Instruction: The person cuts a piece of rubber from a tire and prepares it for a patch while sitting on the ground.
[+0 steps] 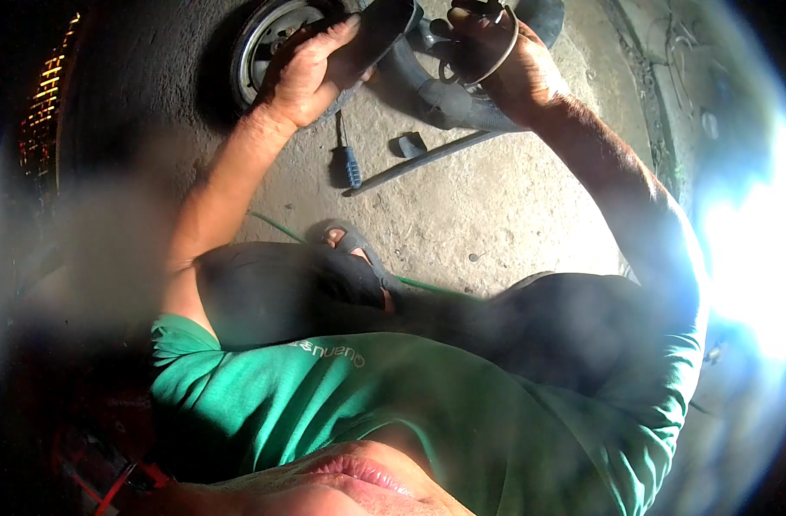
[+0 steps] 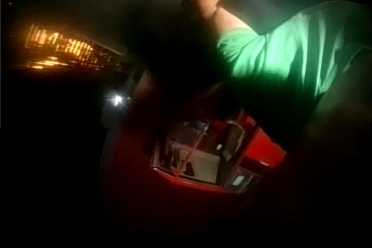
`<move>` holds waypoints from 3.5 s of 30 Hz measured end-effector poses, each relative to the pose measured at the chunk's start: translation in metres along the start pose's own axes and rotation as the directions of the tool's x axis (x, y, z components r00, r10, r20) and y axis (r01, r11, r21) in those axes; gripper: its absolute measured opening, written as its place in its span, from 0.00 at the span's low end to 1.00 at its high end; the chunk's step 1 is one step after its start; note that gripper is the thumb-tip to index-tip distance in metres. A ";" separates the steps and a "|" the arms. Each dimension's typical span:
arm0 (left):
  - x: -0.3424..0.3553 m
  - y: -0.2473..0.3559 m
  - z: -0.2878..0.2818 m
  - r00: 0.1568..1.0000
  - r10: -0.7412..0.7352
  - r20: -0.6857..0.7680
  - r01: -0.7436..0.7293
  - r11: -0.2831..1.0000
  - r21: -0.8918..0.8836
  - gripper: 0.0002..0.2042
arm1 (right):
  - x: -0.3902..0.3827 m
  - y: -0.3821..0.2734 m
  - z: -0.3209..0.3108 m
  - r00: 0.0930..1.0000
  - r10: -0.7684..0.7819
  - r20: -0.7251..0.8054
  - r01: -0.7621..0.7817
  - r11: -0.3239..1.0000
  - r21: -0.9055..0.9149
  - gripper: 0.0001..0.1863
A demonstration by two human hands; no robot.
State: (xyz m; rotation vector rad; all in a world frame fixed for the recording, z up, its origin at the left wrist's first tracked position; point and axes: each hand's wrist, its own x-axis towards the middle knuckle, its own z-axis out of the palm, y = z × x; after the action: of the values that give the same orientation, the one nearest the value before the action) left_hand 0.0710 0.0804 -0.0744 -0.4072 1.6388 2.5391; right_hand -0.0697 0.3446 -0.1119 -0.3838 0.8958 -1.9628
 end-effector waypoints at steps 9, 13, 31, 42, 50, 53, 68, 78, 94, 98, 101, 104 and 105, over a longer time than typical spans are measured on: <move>-0.006 0.003 0.040 0.971 0.228 0.066 -0.236 0.886 0.399 0.11 | -0.010 -0.029 0.047 1.000 0.003 0.011 -0.004 0.988 0.157 0.23; -0.005 0.008 0.036 0.774 0.508 0.377 -0.561 0.275 0.781 0.13 | -0.009 -0.030 0.051 1.000 0.003 0.024 0.013 0.768 -0.640 0.25; -0.008 0.029 0.064 0.965 0.260 0.039 -0.218 0.704 0.676 0.03 | -0.023 -0.029 0.052 0.979 -0.186 -0.088 0.047 0.618 -0.784 0.27; -0.027 0.034 0.087 0.846 0.501 0.184 -0.292 0.147 0.945 0.07 | -0.014 -0.012 0.084 0.732 -0.503 0.459 0.660 0.361 -0.658 0.30; -0.016 0.025 0.076 0.837 0.453 0.306 -0.435 0.212 0.875 0.08 | -0.026 -0.024 0.099 0.864 -0.420 0.278 0.403 0.245 -0.882 0.28; -0.013 0.024 0.074 0.835 0.439 0.332 -0.461 0.229 0.857 0.08 | -0.022 -0.023 0.093 0.849 -0.432 0.305 0.458 0.313 -0.832 0.29; -0.012 0.028 0.059 0.836 0.424 0.350 -0.495 0.305 0.813 0.10 | -0.020 -0.034 0.084 0.898 -0.427 0.103 0.301 0.427 -0.853 0.20; -0.021 0.026 0.062 0.818 0.438 0.373 -0.522 0.290 0.802 0.11 | -0.018 -0.026 0.068 0.973 -0.226 0.045 0.216 0.822 -0.527 0.33; -0.022 0.049 0.043 0.795 0.504 0.337 -0.499 0.227 0.837 0.13 | -0.037 -0.023 0.073 0.920 -0.239 0.310 0.328 0.037 -0.944 0.38; -0.019 0.046 0.042 0.784 0.505 0.361 -0.508 0.187 0.841 0.14 | -0.036 -0.021 0.076 0.889 -0.289 0.355 0.386 0.055 -0.921 0.34; -0.018 0.045 0.043 0.775 0.504 0.382 -0.517 0.157 0.842 0.14 | -0.037 -0.021 0.079 0.857 -0.336 0.390 0.433 0.061 -0.899 0.33; -0.019 0.044 0.042 0.771 0.502 0.392 -0.515 0.130 0.847 0.14 | -0.040 -0.020 0.083 0.908 -0.318 0.272 0.348 0.213 -0.913 0.32; -0.018 0.044 0.042 0.767 0.502 0.399 -0.519 0.119 0.847 0.15 | -0.038 -0.020 0.078 0.897 -0.325 0.301 0.360 0.139 -0.922 0.31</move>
State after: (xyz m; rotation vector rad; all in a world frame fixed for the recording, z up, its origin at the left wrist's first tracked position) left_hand 0.0711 0.1008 -0.0142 0.4091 3.2518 1.1773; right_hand -0.0159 0.3492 -0.0410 -1.4802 2.1691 -1.4378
